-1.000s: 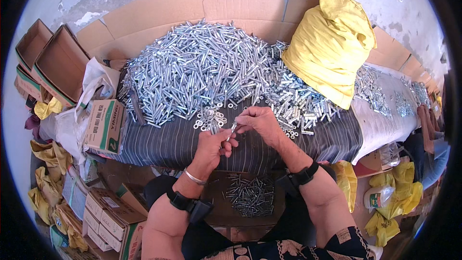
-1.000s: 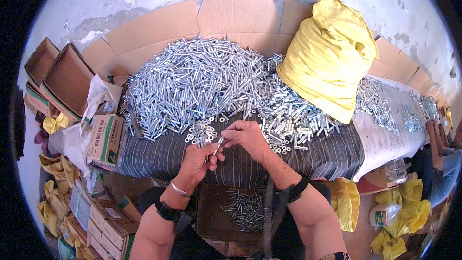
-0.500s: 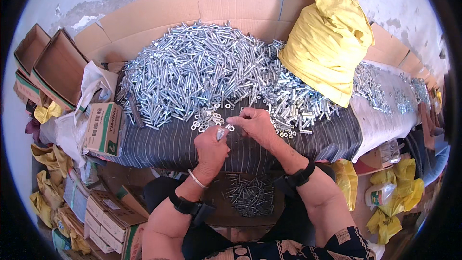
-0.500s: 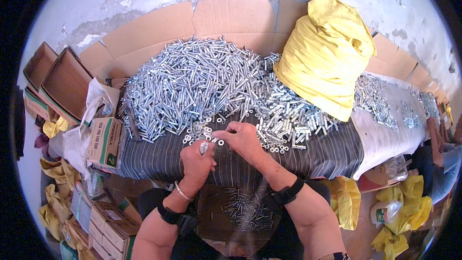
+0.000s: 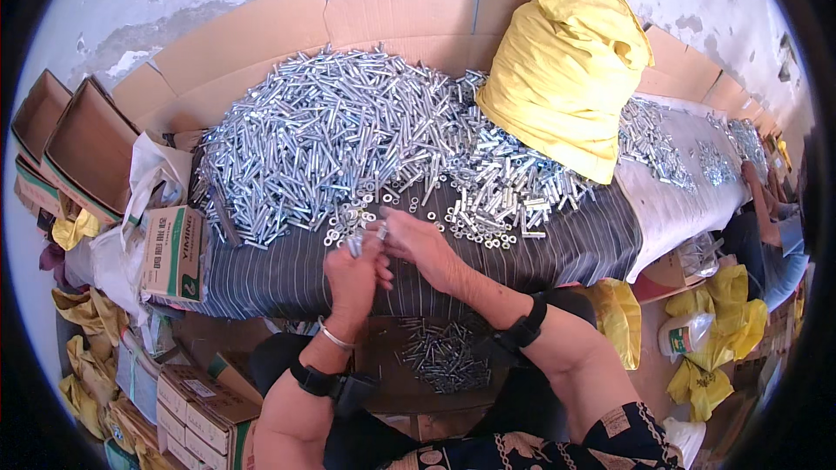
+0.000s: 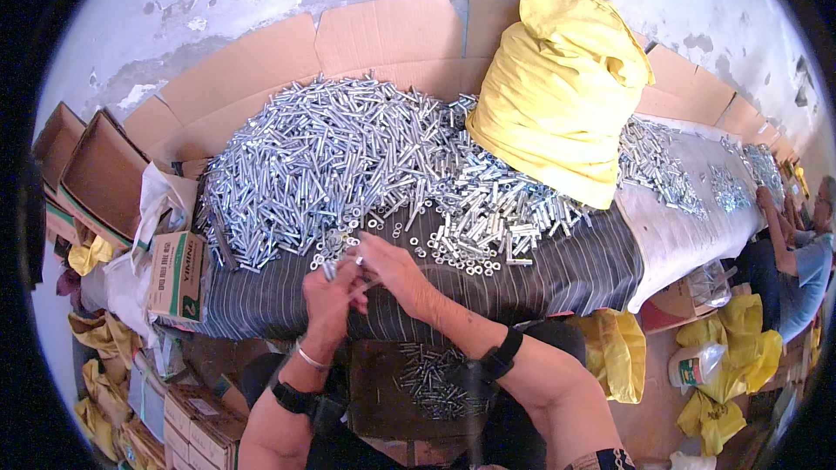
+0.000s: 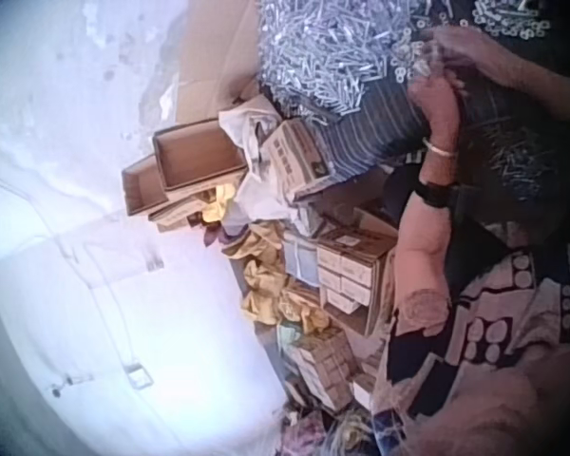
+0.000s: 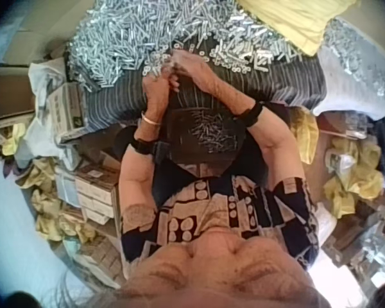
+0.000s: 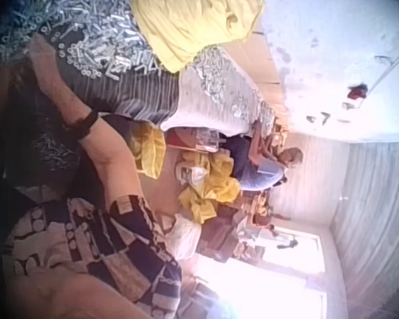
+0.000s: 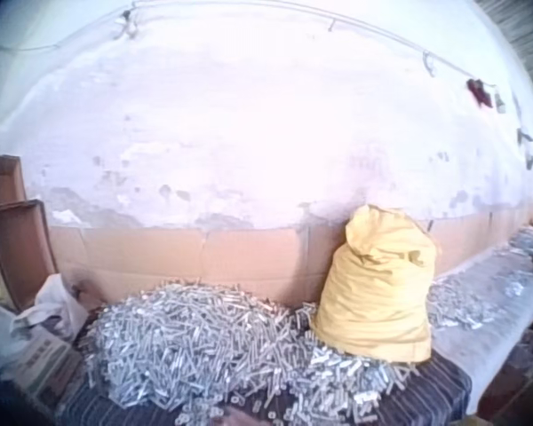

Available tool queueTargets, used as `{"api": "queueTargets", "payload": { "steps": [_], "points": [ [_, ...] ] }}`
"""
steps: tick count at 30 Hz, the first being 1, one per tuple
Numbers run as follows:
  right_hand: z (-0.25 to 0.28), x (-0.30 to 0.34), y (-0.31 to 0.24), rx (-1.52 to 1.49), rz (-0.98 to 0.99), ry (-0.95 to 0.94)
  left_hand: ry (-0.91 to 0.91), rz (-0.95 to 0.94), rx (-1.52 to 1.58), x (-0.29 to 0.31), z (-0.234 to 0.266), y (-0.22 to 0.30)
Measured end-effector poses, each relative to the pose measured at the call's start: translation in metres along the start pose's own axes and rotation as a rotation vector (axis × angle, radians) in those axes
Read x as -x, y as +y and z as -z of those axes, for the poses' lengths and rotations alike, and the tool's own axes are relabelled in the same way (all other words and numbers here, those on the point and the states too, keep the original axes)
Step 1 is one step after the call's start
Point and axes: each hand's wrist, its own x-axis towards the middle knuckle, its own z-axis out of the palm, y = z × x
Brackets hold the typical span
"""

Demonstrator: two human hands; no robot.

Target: Sorting metal bolts and assembling washers onto them in a warehouse setting.

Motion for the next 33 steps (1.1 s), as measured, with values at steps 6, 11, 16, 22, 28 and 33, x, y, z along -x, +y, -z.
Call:
{"api": "queueTargets", "payload": {
  "steps": [6, 11, 16, 22, 28, 33],
  "points": [
    [0.048, -0.001, -0.027, 1.146, 0.462, 0.376, -0.335, 0.169, -0.045, 0.003, 0.017, 0.021],
    [0.080, 0.008, -0.046, 1.626, 0.076, 0.376, -0.680, 0.352, -0.263, 0.010, 0.014, 0.031],
    [0.081, 0.003, -0.036, 1.581, 0.062, 0.355, -0.671, 0.428, -0.082, 0.003, 0.013, 0.019],
    [0.062, -0.004, -0.060, 0.343, -0.130, 0.188, -0.587, 0.352, 0.172, 0.007, 0.007, 0.015],
    [0.050, -0.008, -0.048, 0.043, -0.127, 0.104, -0.470, 0.312, 0.109, 0.013, 0.004, 0.033],
    [0.043, -0.009, -0.042, 0.058, -0.082, 0.062, -0.327, 0.195, -0.020, 0.005, 0.011, 0.017]
  ]
}}
